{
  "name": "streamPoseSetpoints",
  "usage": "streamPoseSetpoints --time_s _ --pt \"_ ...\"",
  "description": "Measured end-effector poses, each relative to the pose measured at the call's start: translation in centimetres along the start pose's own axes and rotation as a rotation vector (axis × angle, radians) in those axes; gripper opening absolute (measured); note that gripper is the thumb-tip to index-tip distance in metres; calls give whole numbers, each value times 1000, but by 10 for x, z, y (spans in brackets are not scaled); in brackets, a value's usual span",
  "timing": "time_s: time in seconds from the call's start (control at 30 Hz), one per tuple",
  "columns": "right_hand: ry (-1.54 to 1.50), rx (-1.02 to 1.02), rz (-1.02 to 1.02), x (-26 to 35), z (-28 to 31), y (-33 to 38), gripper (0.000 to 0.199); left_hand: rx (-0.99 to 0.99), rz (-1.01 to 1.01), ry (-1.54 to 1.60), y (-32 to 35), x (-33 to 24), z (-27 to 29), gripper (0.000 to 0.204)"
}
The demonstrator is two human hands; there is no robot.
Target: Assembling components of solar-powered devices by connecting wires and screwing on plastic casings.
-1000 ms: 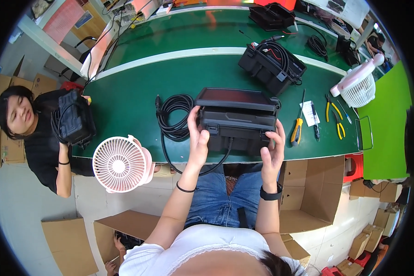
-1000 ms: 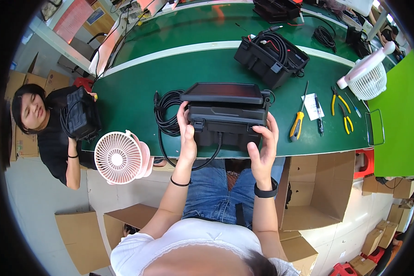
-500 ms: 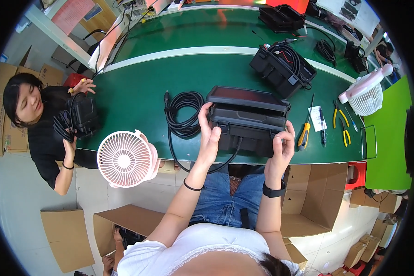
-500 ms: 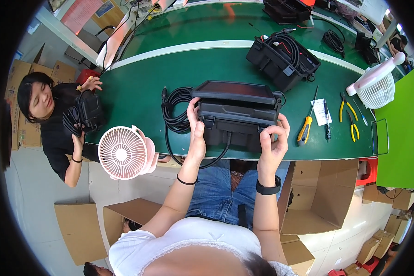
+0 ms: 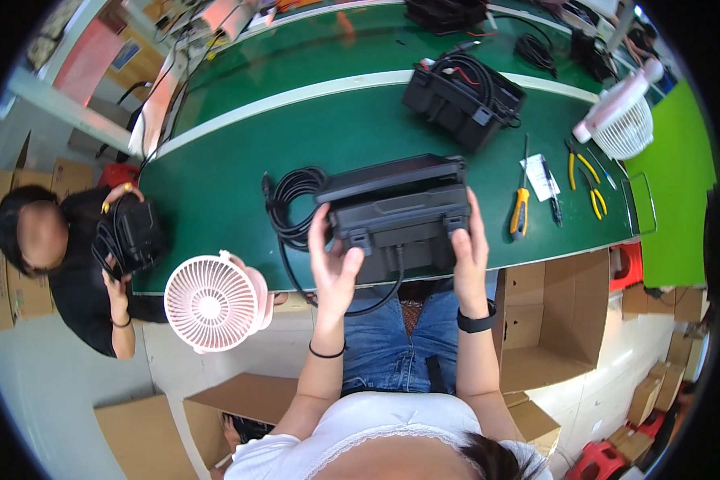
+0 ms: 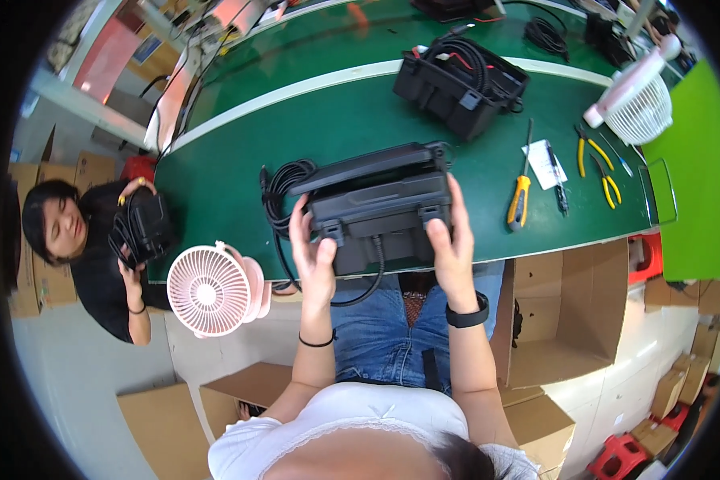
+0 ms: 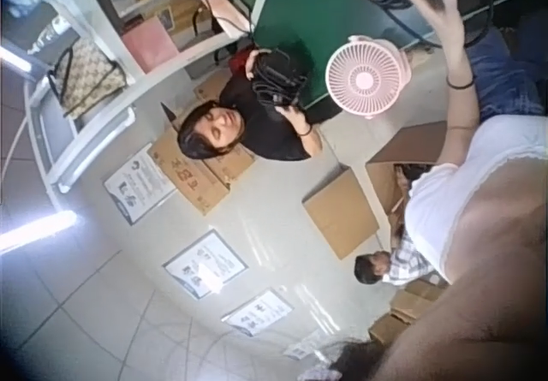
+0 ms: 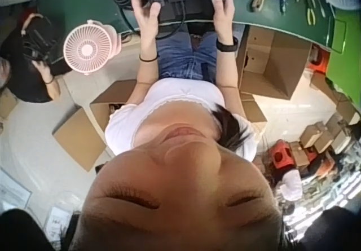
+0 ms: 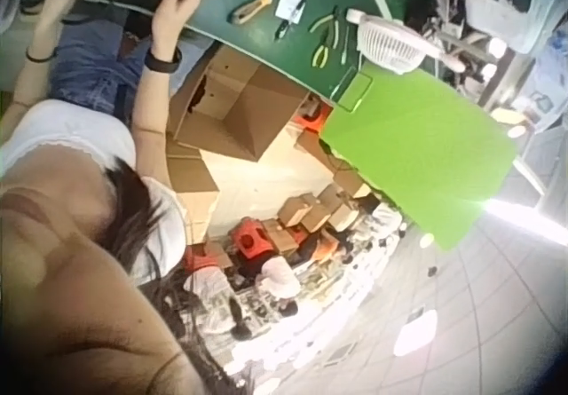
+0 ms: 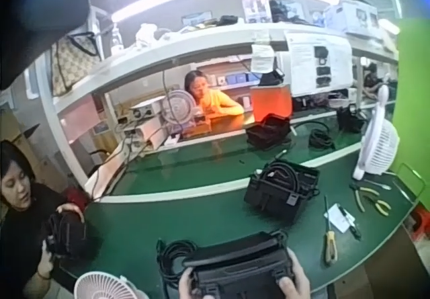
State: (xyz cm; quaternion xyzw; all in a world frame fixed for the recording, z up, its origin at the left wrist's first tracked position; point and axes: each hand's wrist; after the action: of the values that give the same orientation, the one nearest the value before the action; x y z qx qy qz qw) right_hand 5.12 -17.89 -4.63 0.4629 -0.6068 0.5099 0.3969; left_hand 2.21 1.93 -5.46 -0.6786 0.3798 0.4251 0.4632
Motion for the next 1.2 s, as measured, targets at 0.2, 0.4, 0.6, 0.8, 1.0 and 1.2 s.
streamPoseSetpoints --time_s 0.2,0.4,0.6,0.8,1.0,1.2 --pt "50 -19 -18 -7 -7 0 65 -38 30 -112 2 -1 10 86" --pt "55 -18 -25 -8 -6 -1 66 -51 3 -216 4 -3 7 70" --pt "74 28 -53 -6 -6 -13 64 -168 -344 -964 -2 -32 1 74" --pt "85 86 -71 -8 1 -21 62 437 -636 -1222 -50 -67 -32 71" --pt "778 -131 282 17 55 -22 27 486 -531 -1247 -69 -58 -33 62" --pt "1433 -264 239 -25 108 -22 32 420 -603 -1243 -84 -41 -51 58"
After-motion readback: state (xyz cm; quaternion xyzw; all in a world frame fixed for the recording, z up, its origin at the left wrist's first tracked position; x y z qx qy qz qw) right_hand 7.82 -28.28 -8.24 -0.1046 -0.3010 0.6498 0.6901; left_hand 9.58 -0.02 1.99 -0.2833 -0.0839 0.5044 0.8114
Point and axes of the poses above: each hand's wrist, its own y-axis away from the middle knuckle, its own z-axis out of the back of the hand, x = y × z, and after that the axes turned 1 degree about -y, right-handed
